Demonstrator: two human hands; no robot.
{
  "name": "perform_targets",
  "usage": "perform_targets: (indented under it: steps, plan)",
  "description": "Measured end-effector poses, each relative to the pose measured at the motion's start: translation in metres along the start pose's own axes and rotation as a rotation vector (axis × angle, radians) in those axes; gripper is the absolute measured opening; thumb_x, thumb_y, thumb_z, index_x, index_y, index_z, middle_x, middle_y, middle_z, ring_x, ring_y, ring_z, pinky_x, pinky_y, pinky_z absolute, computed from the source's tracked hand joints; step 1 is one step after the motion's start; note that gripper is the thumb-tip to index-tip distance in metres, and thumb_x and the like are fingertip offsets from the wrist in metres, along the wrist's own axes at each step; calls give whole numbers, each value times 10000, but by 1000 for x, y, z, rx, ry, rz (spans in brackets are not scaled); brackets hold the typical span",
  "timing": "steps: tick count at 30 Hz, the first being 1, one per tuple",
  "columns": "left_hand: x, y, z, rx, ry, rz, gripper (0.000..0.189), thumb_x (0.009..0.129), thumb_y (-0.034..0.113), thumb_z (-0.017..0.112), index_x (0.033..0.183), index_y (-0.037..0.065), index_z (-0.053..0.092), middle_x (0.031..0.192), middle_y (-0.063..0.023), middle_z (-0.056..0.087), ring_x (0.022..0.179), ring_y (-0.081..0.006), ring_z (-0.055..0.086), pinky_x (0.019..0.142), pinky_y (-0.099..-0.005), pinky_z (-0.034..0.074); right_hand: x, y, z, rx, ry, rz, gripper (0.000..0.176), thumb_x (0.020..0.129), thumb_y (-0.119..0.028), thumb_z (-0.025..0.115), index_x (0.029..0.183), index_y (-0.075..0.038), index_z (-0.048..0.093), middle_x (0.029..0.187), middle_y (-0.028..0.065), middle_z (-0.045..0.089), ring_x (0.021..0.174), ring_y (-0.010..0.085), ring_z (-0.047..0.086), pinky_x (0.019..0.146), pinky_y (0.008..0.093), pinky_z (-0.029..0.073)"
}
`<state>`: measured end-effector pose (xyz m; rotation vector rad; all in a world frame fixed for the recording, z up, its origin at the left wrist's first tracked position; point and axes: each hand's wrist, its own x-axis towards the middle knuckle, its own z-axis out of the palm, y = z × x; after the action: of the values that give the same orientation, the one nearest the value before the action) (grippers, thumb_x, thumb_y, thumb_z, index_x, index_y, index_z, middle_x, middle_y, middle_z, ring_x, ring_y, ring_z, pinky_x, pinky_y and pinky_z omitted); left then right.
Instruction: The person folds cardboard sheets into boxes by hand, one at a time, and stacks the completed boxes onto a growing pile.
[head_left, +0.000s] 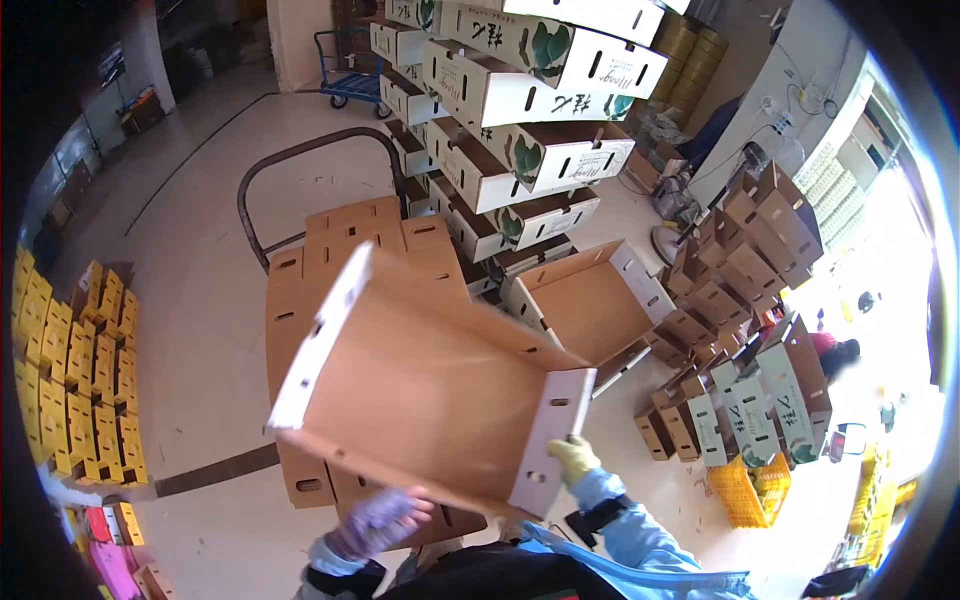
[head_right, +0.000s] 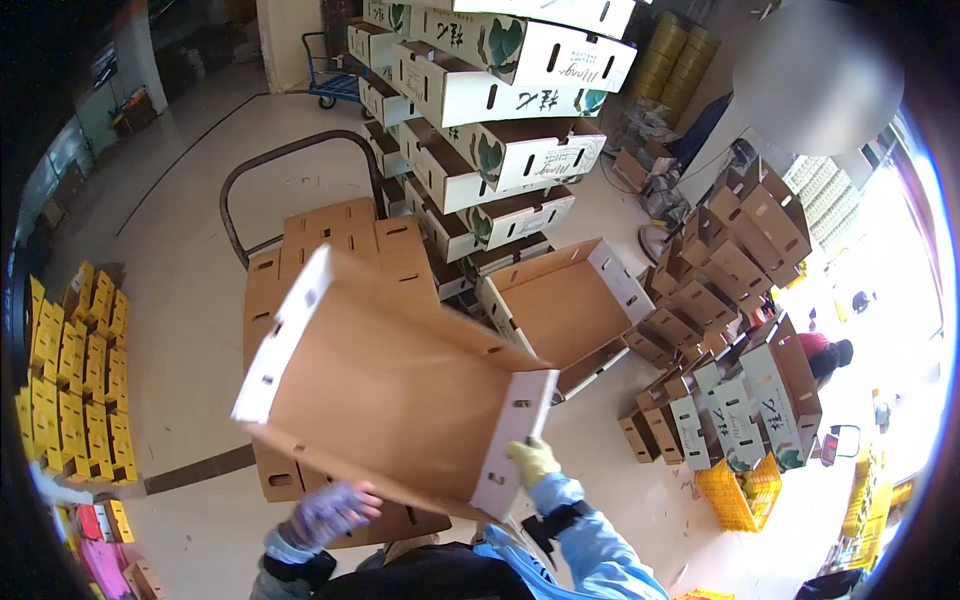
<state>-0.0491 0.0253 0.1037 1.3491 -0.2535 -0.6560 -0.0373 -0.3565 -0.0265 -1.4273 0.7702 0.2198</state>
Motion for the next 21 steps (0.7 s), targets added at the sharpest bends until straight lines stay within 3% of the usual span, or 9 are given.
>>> perform_targets:
  steps: [2,5,8,10,12,14,18,20,21]
  plan:
    - [-5,8,-7,89,310,-31,405,927,176,602,1282,4,508,1024,-146,667,943,-207,657,821,-338,544,-2,-17,-55,164,75,18,329,767,-128,653,1062,11,611,910,111,637,806,246,612,740,363,506]
    - [-5,-3,-2,73,564,-20,389,910,170,635,1256,20,540,945,-99,681,868,-153,660,760,-270,533,12,-30,-138,312,203,-88,262,771,-98,641,1014,-16,587,873,109,602,760,257,605,703,411,521]
    - [6,-32,28,2,569,4,382,910,156,630,1257,25,539,933,-94,678,859,-152,658,754,-270,535,35,-59,-200,449,249,-111,243,769,-53,617,1002,-36,550,832,100,581,742,266,610,669,447,544]
    - [18,-46,55,9,562,-16,365,905,148,632,1241,29,554,925,-85,678,846,-139,656,734,-269,535,88,-58,-242,444,323,-92,185,767,-63,629,931,-55,545,785,75,570,702,259,608,604,419,539]
    - [29,-70,73,424,414,-120,388,888,205,651,1224,31,567,925,-107,679,825,-167,664,730,-297,538,121,-73,-253,464,268,-101,157,766,-95,641,887,-67,544,761,66,566,662,251,595,564,398,512]
    - [43,-78,86,575,384,-154,416,874,249,660,1220,35,570,932,-125,678,827,-196,668,737,-316,538,162,-81,-262,366,233,-86,146,781,-163,650,851,-73,558,742,66,558,620,234,573,528,379,478]
    - [57,-96,96,767,372,-213,490,846,356,670,1218,53,574,981,-181,670,867,-279,672,758,-368,537,187,-104,-251,186,205,-103,222,822,-246,645,914,-45,629,834,101,613,755,221,583,678,377,480]
    - [59,-90,96,771,372,-272,479,855,341,664,1212,36,570,1011,-170,672,914,-275,667,790,-361,531,194,-91,-258,-47,174,-374,260,850,-218,625,1021,-23,643,957,125,642,861,232,594,771,380,475]
    - [59,-88,96,771,361,-326,469,865,326,658,1206,18,567,1041,-158,673,962,-271,663,821,-354,526,219,-70,-276,57,185,-287,259,857,-214,613,1038,-31,640,962,120,635,852,240,590,776,380,478]
